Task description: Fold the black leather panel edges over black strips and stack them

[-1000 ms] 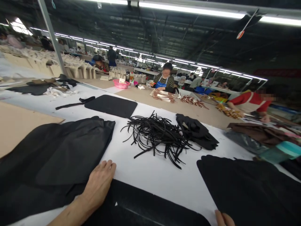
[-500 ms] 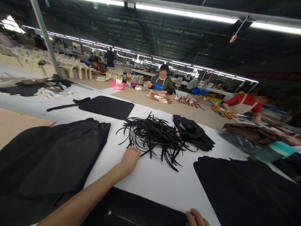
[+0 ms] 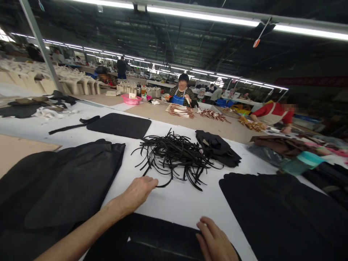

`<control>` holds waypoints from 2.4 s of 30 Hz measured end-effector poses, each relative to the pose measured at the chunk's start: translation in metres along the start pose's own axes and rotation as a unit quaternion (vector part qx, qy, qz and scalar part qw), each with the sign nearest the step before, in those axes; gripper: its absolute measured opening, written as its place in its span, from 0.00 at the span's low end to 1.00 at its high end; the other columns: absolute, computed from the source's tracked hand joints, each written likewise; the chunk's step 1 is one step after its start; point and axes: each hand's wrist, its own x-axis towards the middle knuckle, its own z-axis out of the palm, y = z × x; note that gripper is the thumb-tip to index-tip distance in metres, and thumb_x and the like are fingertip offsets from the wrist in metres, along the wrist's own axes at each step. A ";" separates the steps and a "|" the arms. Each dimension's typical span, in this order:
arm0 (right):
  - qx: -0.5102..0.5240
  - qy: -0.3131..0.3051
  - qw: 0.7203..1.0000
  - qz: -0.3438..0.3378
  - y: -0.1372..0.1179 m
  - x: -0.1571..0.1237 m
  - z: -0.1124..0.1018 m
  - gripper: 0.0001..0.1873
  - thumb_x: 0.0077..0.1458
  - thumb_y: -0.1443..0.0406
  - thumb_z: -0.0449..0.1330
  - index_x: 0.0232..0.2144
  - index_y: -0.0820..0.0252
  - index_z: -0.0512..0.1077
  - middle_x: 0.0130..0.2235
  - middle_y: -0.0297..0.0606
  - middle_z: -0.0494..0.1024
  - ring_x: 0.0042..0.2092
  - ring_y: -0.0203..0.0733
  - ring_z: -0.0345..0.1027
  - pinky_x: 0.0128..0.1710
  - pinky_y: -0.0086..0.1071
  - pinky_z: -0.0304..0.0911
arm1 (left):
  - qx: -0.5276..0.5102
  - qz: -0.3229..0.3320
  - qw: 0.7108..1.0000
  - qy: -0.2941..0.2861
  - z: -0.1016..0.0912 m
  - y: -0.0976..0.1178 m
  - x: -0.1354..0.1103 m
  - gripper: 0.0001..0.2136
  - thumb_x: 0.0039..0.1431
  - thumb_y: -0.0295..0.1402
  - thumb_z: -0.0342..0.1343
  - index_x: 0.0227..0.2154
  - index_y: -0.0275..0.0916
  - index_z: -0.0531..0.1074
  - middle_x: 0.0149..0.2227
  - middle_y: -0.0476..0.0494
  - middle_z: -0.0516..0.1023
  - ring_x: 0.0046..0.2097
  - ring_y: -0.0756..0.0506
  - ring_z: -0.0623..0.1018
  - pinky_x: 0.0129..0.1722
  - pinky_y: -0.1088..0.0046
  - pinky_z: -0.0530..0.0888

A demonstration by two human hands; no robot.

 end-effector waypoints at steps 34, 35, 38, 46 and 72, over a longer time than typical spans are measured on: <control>0.252 -0.275 0.902 0.218 -0.031 0.048 -0.083 0.10 0.49 0.67 0.59 0.20 0.57 0.61 0.27 0.26 0.66 0.31 0.34 0.62 0.30 0.28 0.52 | -0.522 -0.150 0.832 -0.112 -0.008 0.077 -0.051 0.09 0.51 0.32 0.54 0.37 0.39 0.72 0.37 0.47 0.76 0.40 0.44 0.73 0.41 0.69 0.68; 0.265 -0.289 0.894 0.218 -0.036 0.046 -0.083 0.10 0.48 0.67 0.59 0.20 0.57 0.61 0.27 0.26 0.66 0.31 0.34 0.62 0.30 0.28 0.52 | -0.594 -0.158 0.778 -0.131 -0.006 0.084 -0.054 0.12 0.49 0.32 0.57 0.38 0.39 0.71 0.37 0.47 0.76 0.40 0.44 0.73 0.40 0.70 0.68; 0.293 -0.315 0.879 0.204 -0.054 0.041 -0.081 0.10 0.45 0.70 0.60 0.20 0.57 0.61 0.28 0.25 0.67 0.33 0.34 0.62 0.32 0.27 0.52 | -0.726 -0.188 0.654 -0.100 0.005 0.103 -0.058 0.14 0.48 0.36 0.60 0.38 0.36 0.71 0.33 0.45 0.76 0.36 0.46 0.73 0.38 0.71 0.67; 0.347 -0.337 0.834 0.265 -0.070 0.022 -0.072 0.13 0.54 0.61 0.55 0.20 0.58 0.61 0.23 0.28 0.66 0.29 0.35 0.60 0.28 0.27 0.51 | -0.776 -0.290 0.559 -0.020 0.020 0.109 -0.077 0.17 0.52 0.45 0.57 0.30 0.33 0.72 0.28 0.42 0.75 0.31 0.47 0.73 0.35 0.70 0.69; 0.150 -0.034 0.976 -0.152 -0.114 -0.005 -0.061 0.19 0.58 0.75 0.40 0.43 0.67 0.68 0.35 0.43 0.76 0.31 0.41 0.69 0.31 0.33 0.64 | -0.673 -0.334 0.613 -0.245 0.019 0.087 -0.150 0.22 0.49 0.53 0.54 0.28 0.34 0.70 0.15 0.54 0.64 0.12 0.57 0.48 0.11 0.76 0.43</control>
